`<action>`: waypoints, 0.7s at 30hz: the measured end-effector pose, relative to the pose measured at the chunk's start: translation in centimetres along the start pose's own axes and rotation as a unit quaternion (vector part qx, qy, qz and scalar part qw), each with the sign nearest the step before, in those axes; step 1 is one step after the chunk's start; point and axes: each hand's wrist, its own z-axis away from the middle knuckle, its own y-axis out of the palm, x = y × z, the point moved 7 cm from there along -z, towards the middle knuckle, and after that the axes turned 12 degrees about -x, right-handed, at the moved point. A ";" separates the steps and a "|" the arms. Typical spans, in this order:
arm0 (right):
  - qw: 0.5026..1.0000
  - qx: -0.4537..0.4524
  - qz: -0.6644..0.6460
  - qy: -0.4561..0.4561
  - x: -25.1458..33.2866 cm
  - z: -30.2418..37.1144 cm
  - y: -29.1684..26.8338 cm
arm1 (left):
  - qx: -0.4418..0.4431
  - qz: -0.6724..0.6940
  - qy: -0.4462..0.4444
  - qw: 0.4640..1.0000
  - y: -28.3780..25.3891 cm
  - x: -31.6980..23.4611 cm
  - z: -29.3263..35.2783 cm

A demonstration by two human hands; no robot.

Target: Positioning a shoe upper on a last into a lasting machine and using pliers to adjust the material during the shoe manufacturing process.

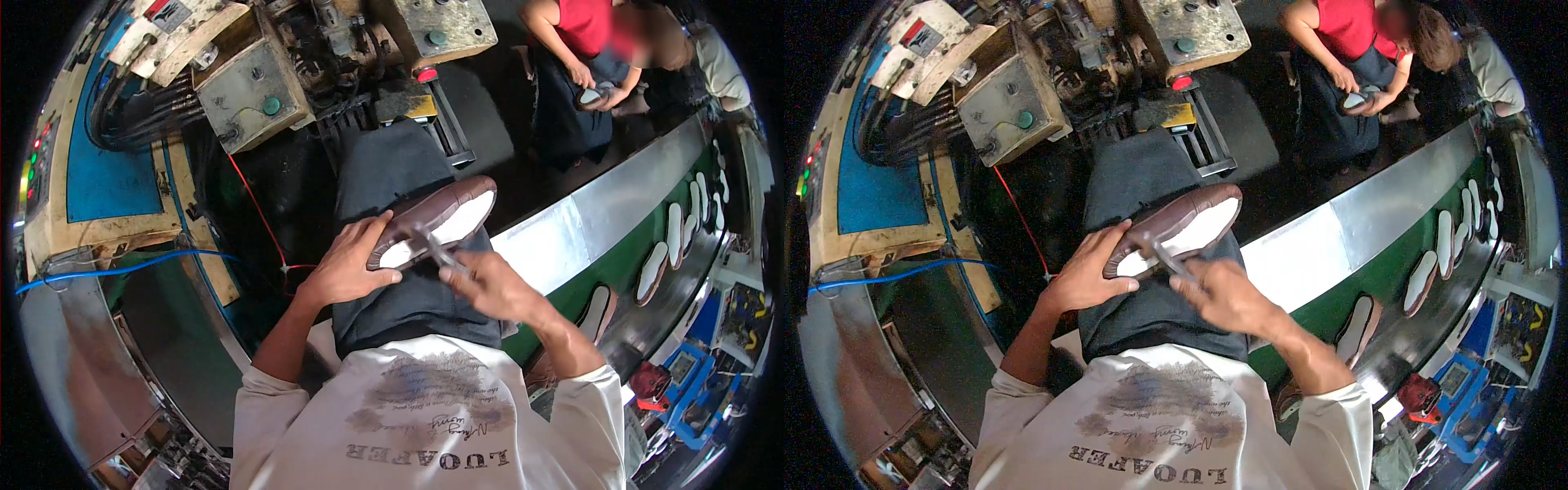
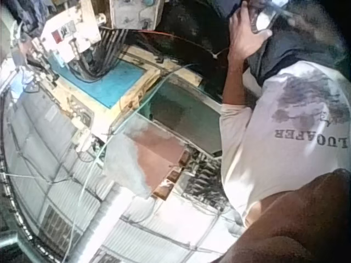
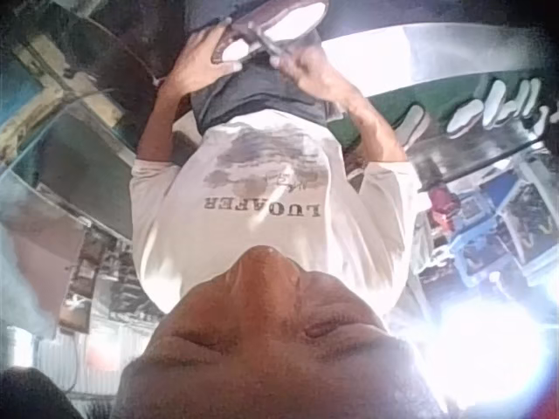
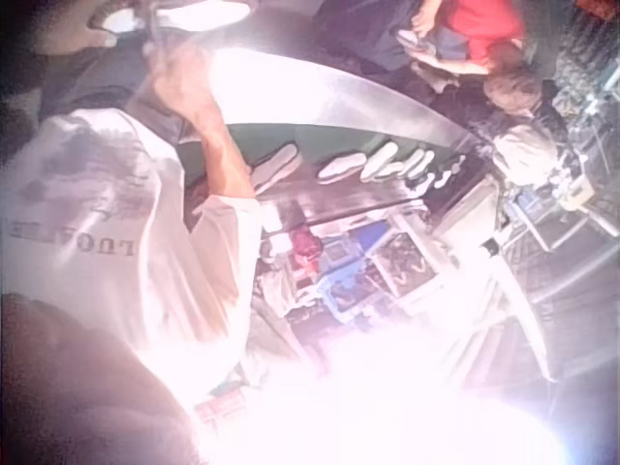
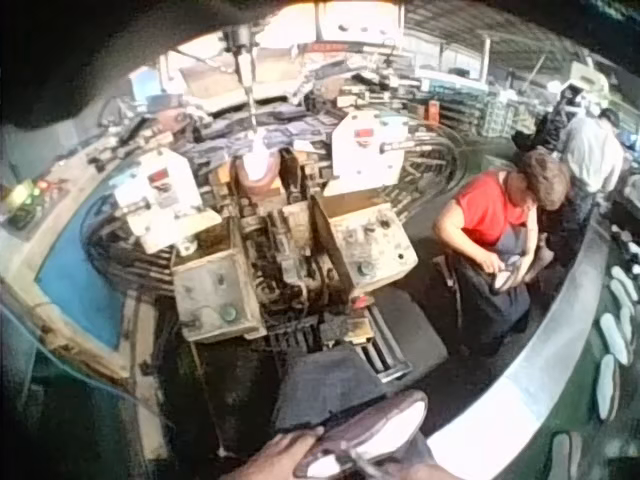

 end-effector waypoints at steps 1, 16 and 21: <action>1.000 0.008 -0.030 -0.001 -0.7 0.6 1.1 | 0.038 0.000 -0.005 0.999 0.4 0.3 -0.3; 0.996 0.046 -0.009 0.070 -1.6 0.4 4.6 | 0.034 0.066 -0.047 0.996 1.9 1.5 -0.9; 0.984 0.073 -0.067 0.151 -3.2 2.1 4.1 | -0.005 0.100 -0.067 0.993 4.1 0.1 -0.3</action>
